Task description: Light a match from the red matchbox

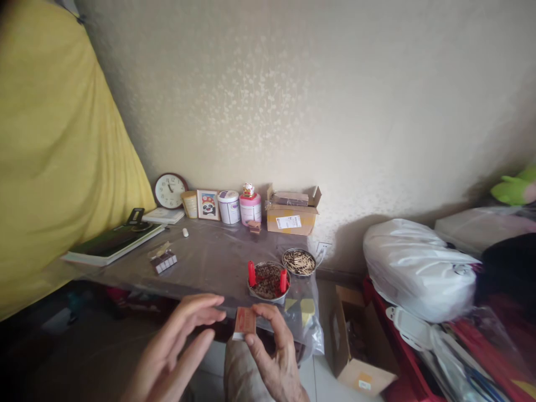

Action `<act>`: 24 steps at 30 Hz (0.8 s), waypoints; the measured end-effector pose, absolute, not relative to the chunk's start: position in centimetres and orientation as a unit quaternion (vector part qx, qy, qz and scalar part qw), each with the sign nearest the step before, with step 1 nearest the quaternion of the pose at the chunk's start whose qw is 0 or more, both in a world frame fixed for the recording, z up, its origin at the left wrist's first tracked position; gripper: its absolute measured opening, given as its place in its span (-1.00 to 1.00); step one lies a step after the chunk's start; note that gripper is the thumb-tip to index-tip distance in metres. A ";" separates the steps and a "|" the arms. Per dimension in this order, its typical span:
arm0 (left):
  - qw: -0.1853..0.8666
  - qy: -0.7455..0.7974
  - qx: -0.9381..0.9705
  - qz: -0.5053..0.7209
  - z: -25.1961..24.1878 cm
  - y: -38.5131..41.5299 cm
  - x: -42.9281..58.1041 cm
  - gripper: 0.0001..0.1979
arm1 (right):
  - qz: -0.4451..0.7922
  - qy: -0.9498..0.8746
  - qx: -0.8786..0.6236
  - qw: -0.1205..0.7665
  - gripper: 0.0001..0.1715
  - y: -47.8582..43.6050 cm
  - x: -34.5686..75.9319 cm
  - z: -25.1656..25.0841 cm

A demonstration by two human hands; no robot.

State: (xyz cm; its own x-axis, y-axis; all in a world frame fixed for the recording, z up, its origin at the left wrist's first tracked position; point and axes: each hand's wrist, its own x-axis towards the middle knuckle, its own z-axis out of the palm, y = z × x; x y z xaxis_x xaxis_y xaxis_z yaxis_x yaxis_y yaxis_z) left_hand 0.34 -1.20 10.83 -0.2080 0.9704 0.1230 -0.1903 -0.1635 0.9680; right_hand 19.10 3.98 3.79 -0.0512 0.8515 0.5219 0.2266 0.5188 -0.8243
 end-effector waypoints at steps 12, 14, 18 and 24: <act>0.519 0.438 0.496 0.540 6.5 -0.1 1.0 -0.46 | 0.274 -0.715 -0.348 0.541 -0.61 3.4 18.3 4.9; 0.514 0.439 0.482 0.557 6.8 -0.2 1.1 -0.48 | 0.278 -0.729 -0.334 0.529 -0.61 3.3 18.2 5.2; 0.520 0.418 0.464 0.582 7.0 -0.2 1.3 -0.58 | 0.311 -0.733 -0.316 0.516 -0.60 3.4 18.0 5.2; 0.557 0.371 0.410 0.620 5.9 0.9 0.8 -0.68 | 0.440 -0.594 -0.321 0.592 -0.71 4.4 18.5 4.0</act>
